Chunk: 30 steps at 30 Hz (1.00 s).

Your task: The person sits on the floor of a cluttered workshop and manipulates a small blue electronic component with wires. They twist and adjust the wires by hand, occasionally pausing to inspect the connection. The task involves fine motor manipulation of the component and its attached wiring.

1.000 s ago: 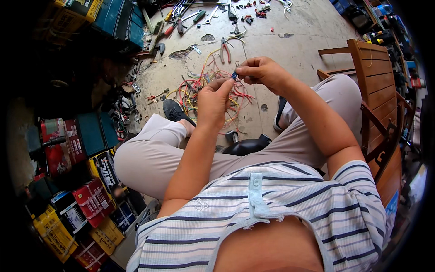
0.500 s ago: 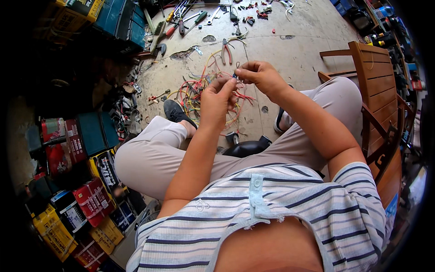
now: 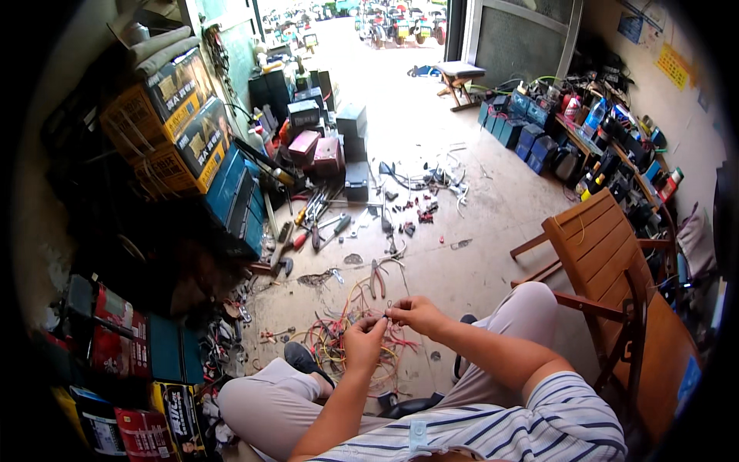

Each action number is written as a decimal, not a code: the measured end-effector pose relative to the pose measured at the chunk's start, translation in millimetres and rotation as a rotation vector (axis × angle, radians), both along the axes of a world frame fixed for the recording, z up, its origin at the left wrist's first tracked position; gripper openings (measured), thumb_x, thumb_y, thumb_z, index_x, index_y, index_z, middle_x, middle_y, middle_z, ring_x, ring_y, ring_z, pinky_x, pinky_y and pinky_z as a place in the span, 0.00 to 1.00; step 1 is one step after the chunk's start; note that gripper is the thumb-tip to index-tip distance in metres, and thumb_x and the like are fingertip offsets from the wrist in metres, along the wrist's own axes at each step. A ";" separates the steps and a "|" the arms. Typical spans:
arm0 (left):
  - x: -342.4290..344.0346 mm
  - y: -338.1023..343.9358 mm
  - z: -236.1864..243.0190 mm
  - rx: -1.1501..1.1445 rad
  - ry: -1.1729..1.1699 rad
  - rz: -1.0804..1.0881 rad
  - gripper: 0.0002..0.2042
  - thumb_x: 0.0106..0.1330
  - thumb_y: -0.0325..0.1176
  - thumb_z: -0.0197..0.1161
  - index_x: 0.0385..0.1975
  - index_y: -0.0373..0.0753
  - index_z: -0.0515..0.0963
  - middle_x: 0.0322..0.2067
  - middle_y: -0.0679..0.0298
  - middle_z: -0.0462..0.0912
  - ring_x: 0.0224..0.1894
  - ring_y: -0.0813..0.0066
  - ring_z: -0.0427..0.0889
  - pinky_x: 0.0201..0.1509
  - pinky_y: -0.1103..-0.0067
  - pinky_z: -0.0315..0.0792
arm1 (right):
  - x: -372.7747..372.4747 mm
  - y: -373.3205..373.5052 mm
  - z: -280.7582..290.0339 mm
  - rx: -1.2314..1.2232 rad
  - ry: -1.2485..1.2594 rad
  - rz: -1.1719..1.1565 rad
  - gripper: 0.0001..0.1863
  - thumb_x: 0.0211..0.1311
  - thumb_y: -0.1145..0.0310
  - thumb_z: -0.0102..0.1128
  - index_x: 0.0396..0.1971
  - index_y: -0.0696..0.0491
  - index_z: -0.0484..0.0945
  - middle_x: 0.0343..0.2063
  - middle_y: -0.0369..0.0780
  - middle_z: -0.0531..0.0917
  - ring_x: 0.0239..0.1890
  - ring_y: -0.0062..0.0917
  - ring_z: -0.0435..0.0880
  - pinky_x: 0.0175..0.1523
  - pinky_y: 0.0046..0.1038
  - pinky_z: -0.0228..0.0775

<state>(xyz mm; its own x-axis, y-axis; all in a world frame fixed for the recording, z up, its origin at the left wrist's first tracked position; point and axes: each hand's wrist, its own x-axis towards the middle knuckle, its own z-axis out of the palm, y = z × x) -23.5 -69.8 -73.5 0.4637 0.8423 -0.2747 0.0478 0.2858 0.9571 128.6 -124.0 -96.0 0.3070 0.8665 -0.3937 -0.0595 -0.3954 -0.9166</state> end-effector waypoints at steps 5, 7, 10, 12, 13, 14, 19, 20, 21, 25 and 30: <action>0.2 7.5 5.7 0.037 0.052 0.030 0.09 0.56 0.31 0.66 0.28 0.30 0.79 0.23 0.66 0.80 0.26 0.83 0.73 0.30 0.85 0.66 | -3.8 4.4 19.8 0.117 -0.074 0.004 0.14 0.58 0.62 0.61 0.33 0.61 0.79 0.25 0.35 0.80 0.29 0.15 0.76 0.34 0.19 0.67; -0.3 9.9 18.0 0.092 0.054 0.049 0.09 0.56 0.31 0.66 0.26 0.31 0.78 0.22 0.67 0.79 0.24 0.84 0.72 0.29 0.86 0.65 | -1.1 8.4 30.8 0.159 -0.124 0.024 0.14 0.58 0.62 0.61 0.33 0.61 0.79 0.25 0.35 0.80 0.29 0.16 0.76 0.33 0.19 0.67; 3.0 11.1 28.7 0.155 0.050 0.094 0.08 0.56 0.30 0.67 0.24 0.32 0.77 0.22 0.68 0.78 0.23 0.85 0.71 0.28 0.88 0.63 | 3.4 12.4 54.5 0.160 -0.213 0.054 0.14 0.58 0.63 0.62 0.33 0.61 0.79 0.25 0.36 0.80 0.28 0.15 0.75 0.32 0.19 0.66; 6.6 8.5 42.5 0.205 0.003 0.117 0.07 0.56 0.29 0.66 0.26 0.32 0.78 0.23 0.68 0.78 0.24 0.85 0.71 0.28 0.88 0.64 | 6.3 13.5 58.8 0.198 -0.262 0.058 0.15 0.57 0.62 0.61 0.31 0.61 0.79 0.22 0.37 0.80 0.25 0.17 0.75 0.30 0.21 0.66; 7.5 8.9 43.1 0.214 -0.026 0.113 0.06 0.57 0.29 0.66 0.27 0.32 0.78 0.23 0.67 0.79 0.24 0.86 0.72 0.28 0.88 0.64 | 7.5 17.3 58.0 0.252 -0.276 0.059 0.16 0.56 0.61 0.61 0.30 0.62 0.79 0.20 0.38 0.79 0.22 0.18 0.75 0.28 0.23 0.66; 9.6 11.2 41.8 0.224 -0.055 0.108 0.06 0.57 0.28 0.65 0.28 0.32 0.79 0.24 0.67 0.79 0.24 0.86 0.72 0.28 0.88 0.64 | 7.7 19.3 58.7 0.307 -0.291 0.059 0.17 0.55 0.60 0.61 0.29 0.62 0.79 0.19 0.39 0.79 0.20 0.19 0.75 0.25 0.24 0.65; 11.5 14.0 59.8 0.229 -0.099 0.049 0.06 0.59 0.27 0.63 0.31 0.32 0.79 0.25 0.67 0.79 0.25 0.86 0.73 0.29 0.87 0.65 | 11.2 20.6 90.1 0.229 -0.212 0.079 0.13 0.58 0.63 0.60 0.31 0.60 0.79 0.23 0.35 0.79 0.25 0.15 0.73 0.30 0.20 0.64; 14.2 16.5 58.9 0.229 -0.116 0.035 0.06 0.59 0.28 0.63 0.31 0.32 0.79 0.24 0.68 0.79 0.25 0.86 0.72 0.28 0.88 0.64 | 10.8 20.2 93.9 0.220 -0.208 0.086 0.13 0.58 0.63 0.60 0.31 0.60 0.79 0.23 0.35 0.79 0.25 0.15 0.73 0.30 0.20 0.63; 19.7 15.4 57.1 0.222 -0.138 0.010 0.06 0.59 0.28 0.63 0.31 0.32 0.79 0.24 0.69 0.79 0.24 0.87 0.72 0.28 0.88 0.64 | 19.7 20.2 82.1 0.252 -0.240 0.062 0.13 0.58 0.63 0.59 0.31 0.60 0.79 0.22 0.34 0.78 0.25 0.15 0.72 0.29 0.20 0.62; 22.2 13.4 62.1 0.205 -0.147 0.017 0.06 0.59 0.29 0.64 0.32 0.33 0.80 0.22 0.72 0.76 0.23 0.90 0.69 0.26 0.89 0.60 | 20.3 20.7 87.7 0.235 -0.332 0.085 0.14 0.59 0.62 0.58 0.31 0.60 0.78 0.21 0.34 0.77 0.24 0.15 0.70 0.29 0.20 0.62; 25.6 15.2 56.5 0.234 -0.196 0.030 0.08 0.60 0.31 0.63 0.31 0.31 0.78 0.19 0.72 0.74 0.19 0.90 0.65 0.21 0.88 0.57 | 18.4 19.7 89.8 0.260 -0.258 0.047 0.14 0.58 0.62 0.60 0.31 0.60 0.78 0.23 0.34 0.78 0.26 0.14 0.71 0.30 0.20 0.62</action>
<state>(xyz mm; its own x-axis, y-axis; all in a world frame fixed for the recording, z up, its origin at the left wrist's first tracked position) 2.2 -54.5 -17.0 0.4625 0.8864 0.0203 -0.1491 0.0551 0.9873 147.0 -104.4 -6.2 0.3249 0.9429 -0.0733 0.1994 -0.1440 -0.9693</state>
